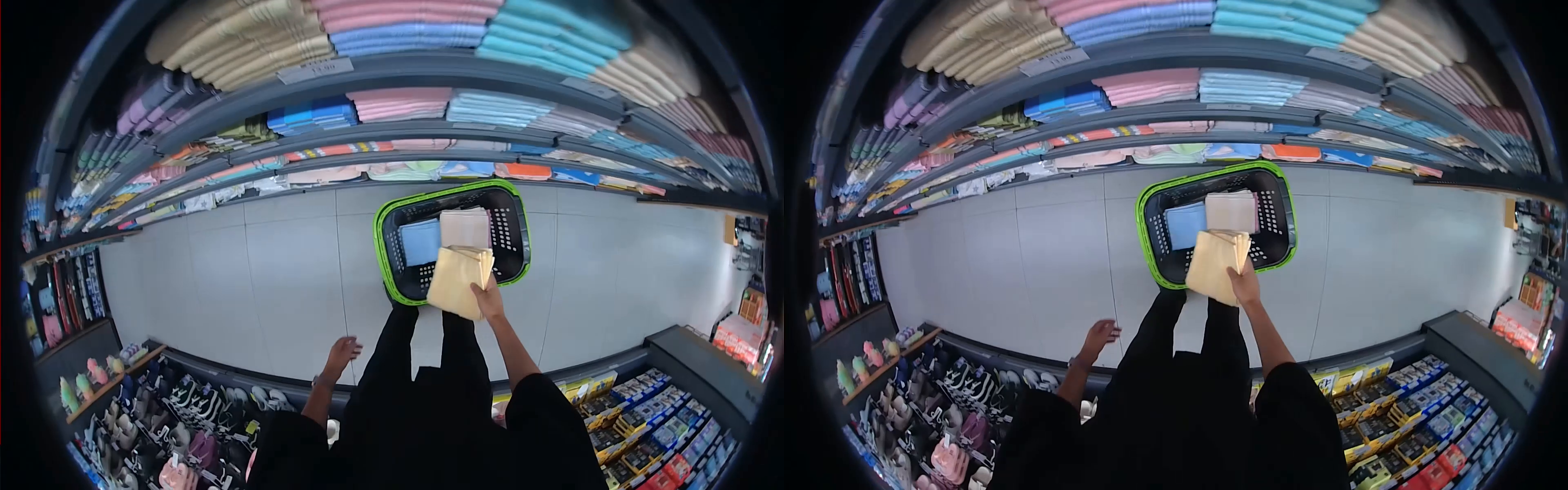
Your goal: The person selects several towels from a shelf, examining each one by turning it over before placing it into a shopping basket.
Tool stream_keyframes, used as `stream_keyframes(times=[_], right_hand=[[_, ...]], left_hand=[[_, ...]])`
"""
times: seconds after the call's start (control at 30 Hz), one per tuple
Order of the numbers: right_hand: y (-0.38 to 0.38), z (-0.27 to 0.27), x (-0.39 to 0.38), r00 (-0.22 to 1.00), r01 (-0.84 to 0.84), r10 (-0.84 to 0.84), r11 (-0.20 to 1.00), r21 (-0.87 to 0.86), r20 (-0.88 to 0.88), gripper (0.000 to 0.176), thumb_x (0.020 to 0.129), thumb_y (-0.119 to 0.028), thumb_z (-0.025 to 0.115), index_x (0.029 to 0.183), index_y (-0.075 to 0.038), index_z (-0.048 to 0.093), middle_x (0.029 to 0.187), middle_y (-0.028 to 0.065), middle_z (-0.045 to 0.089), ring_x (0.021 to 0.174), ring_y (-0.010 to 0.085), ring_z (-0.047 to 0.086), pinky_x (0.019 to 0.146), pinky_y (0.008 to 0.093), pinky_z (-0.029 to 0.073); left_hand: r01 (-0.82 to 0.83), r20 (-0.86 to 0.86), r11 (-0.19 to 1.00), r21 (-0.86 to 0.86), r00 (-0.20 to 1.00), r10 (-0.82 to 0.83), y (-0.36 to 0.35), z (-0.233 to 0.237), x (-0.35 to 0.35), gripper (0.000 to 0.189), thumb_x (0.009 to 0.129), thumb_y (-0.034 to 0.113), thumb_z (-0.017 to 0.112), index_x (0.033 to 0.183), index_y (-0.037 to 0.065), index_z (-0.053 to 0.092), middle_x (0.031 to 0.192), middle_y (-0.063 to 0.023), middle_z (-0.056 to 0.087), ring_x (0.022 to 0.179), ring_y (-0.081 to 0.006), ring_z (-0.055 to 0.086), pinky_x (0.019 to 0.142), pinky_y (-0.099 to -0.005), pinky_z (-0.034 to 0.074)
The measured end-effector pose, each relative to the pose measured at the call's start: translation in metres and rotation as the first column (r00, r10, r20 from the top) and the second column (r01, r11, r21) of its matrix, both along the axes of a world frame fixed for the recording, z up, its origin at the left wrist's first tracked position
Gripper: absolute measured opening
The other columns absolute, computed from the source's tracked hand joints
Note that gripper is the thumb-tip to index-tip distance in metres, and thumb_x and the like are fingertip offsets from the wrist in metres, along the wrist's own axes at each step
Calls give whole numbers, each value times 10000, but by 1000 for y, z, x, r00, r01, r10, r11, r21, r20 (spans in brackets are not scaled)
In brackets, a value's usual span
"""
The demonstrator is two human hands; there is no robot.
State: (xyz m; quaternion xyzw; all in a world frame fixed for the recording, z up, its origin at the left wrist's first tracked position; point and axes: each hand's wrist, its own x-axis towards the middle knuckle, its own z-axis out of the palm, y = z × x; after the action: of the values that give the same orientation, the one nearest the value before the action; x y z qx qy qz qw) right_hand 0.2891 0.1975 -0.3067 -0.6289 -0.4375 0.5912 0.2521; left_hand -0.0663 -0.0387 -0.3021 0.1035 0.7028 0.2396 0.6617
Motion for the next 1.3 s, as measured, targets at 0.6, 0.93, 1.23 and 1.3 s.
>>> stream_keyframes(times=[0.6, 0.93, 1.23, 1.3], right_hand=[[84, -419, -74, 945, -320, 261, 856, -406, -196, 446, 799, -156, 610, 1195, -18, 459, 1067, 90, 583, 961, 177, 552, 843, 282, 420], [63, -448, -52, 837, -376, 379, 922, -88, 394, 427, 781, -271, 555, 1090, 9, 465, 969, 207, 559, 867, 319, 557, 770, 395, 428], [56, -388, -55, 733, -354, 223, 932, 80, 643, 446, 764, -158, 560, 1137, 60, 450, 1108, 251, 507, 1003, 394, 513, 870, 429, 432], [44, -348, -58, 686, -473, 342, 880, 37, 642, 477, 813, -201, 524, 1223, 14, 412, 1113, 230, 517, 957, 383, 552, 885, 426, 427]], left_hand=[[318, -232, 915, -249, 897, -375, -166, -113, 42, 401, 803, 314, 532, 1047, 2, 594, 910, -159, 648, 869, -282, 617, 764, -363, 467], [352, -168, 892, -283, 898, -407, -173, -107, 55, 387, 810, 288, 527, 1057, -4, 581, 919, -159, 644, 878, -279, 616, 767, -362, 471], [372, -135, 879, -297, 895, -424, -188, -68, 73, 375, 816, 265, 522, 1066, -11, 569, 928, -159, 640, 887, -277, 614, 771, -361, 475], [378, -138, 882, -282, 894, -427, -185, -51, 78, 372, 818, 259, 521, 1068, -12, 566, 929, -159, 639, 888, -276, 614, 772, -360, 476]])
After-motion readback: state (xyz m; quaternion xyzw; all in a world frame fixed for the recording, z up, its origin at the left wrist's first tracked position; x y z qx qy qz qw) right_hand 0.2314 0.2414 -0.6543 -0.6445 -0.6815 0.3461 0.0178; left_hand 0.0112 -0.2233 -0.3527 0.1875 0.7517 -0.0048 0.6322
